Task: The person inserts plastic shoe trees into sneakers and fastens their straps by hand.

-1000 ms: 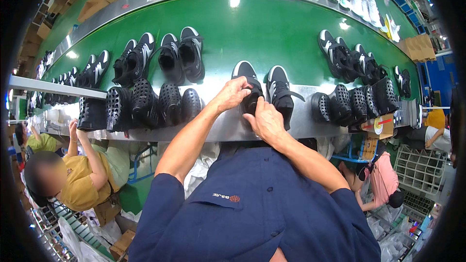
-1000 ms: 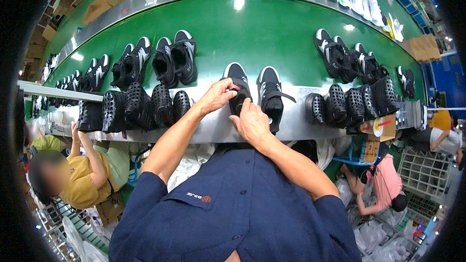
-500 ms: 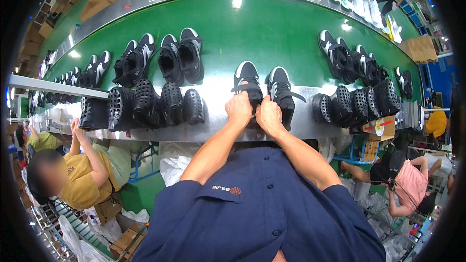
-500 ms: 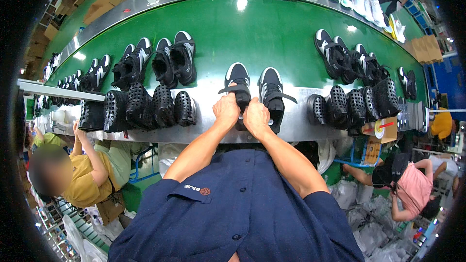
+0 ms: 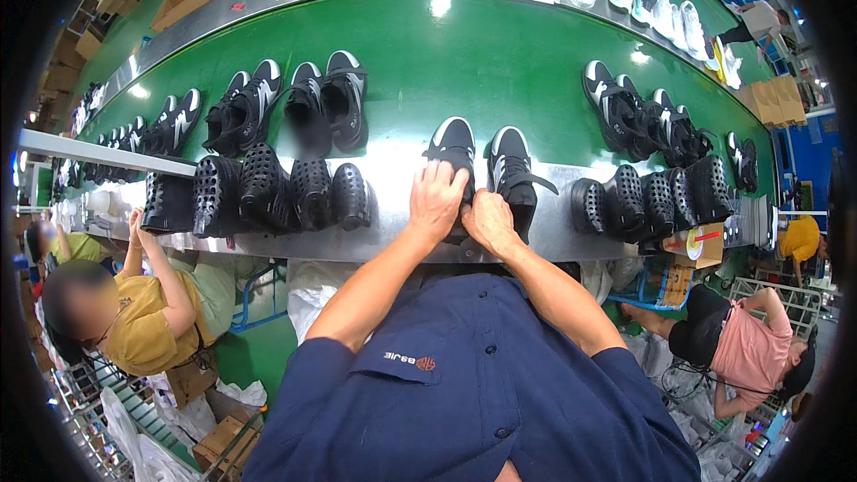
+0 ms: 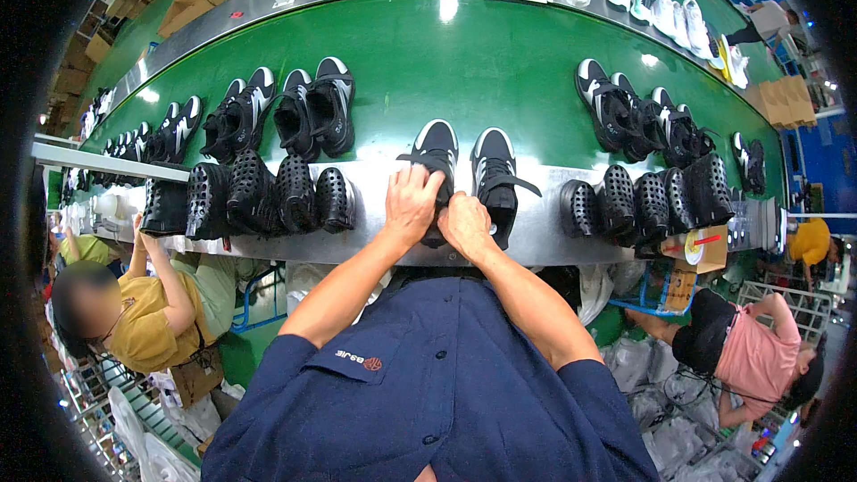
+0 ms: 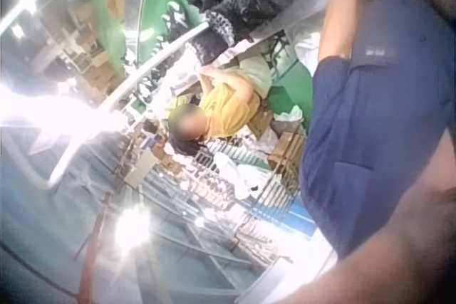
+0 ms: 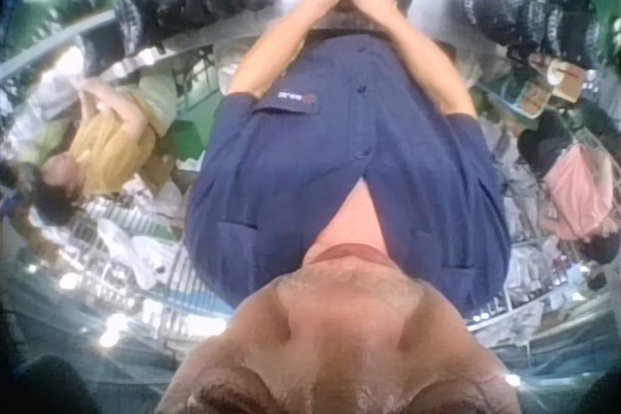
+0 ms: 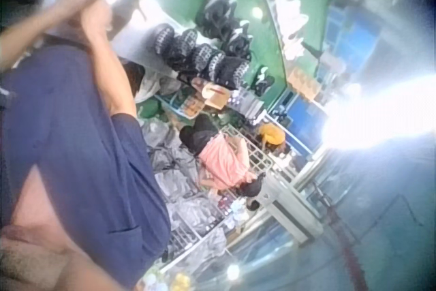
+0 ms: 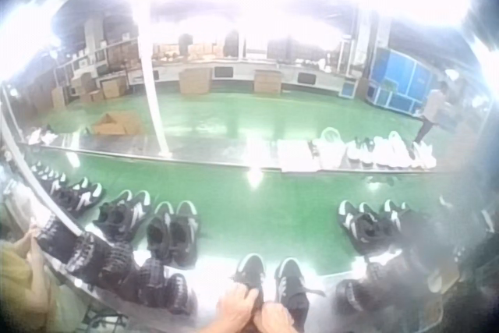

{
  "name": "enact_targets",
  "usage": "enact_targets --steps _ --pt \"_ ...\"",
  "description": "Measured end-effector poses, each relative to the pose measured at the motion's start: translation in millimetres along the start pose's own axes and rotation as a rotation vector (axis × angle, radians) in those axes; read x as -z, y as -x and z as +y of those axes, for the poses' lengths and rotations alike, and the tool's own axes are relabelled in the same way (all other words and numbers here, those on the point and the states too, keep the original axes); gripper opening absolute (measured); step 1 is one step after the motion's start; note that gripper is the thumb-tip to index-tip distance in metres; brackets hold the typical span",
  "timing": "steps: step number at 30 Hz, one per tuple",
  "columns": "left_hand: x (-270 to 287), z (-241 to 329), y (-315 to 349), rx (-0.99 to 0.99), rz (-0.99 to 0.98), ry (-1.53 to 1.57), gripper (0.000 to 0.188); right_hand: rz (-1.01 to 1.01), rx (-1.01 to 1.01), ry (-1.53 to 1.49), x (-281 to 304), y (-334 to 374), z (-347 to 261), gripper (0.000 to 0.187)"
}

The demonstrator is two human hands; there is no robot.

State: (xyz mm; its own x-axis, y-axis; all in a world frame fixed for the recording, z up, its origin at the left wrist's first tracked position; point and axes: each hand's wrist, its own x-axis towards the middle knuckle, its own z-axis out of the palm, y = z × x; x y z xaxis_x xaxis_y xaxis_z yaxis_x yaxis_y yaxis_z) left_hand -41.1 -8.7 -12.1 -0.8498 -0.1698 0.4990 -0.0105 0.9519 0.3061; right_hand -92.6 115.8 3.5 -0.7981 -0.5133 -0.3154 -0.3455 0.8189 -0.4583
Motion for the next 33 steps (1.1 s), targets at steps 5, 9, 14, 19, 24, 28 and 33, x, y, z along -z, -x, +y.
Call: enact_targets --steps 5,9,14,19,24,28,33 --pt "12 -8 21 0.051 -0.188 0.122 0.018 -0.204 -0.033 -0.124 3 -11 5 0.033" --pt "47 5 34 0.42 -0.212 0.242 0.048 -0.319 -0.25 -0.484 8 -1 -5 0.022" --pt "50 1 61 1.667 -0.476 1.046 0.083 -0.402 -0.29 -0.899 -22 32 -8 0.019" --pt "88 11 82 1.299 -0.307 0.522 0.072 -0.78 -0.084 -0.468 71 42 -10 0.022" --pt "136 6 77 0.976 -0.269 0.408 0.072 -0.461 0.207 -0.815 151 52 -28 0.043" --pt "147 2 48 0.825 -0.302 0.409 0.072 -0.523 0.465 -0.568 142 49 -44 0.035" --pt "158 0 27 0.613 -0.366 0.427 0.075 -0.522 0.448 -0.645 136 50 -36 0.019"
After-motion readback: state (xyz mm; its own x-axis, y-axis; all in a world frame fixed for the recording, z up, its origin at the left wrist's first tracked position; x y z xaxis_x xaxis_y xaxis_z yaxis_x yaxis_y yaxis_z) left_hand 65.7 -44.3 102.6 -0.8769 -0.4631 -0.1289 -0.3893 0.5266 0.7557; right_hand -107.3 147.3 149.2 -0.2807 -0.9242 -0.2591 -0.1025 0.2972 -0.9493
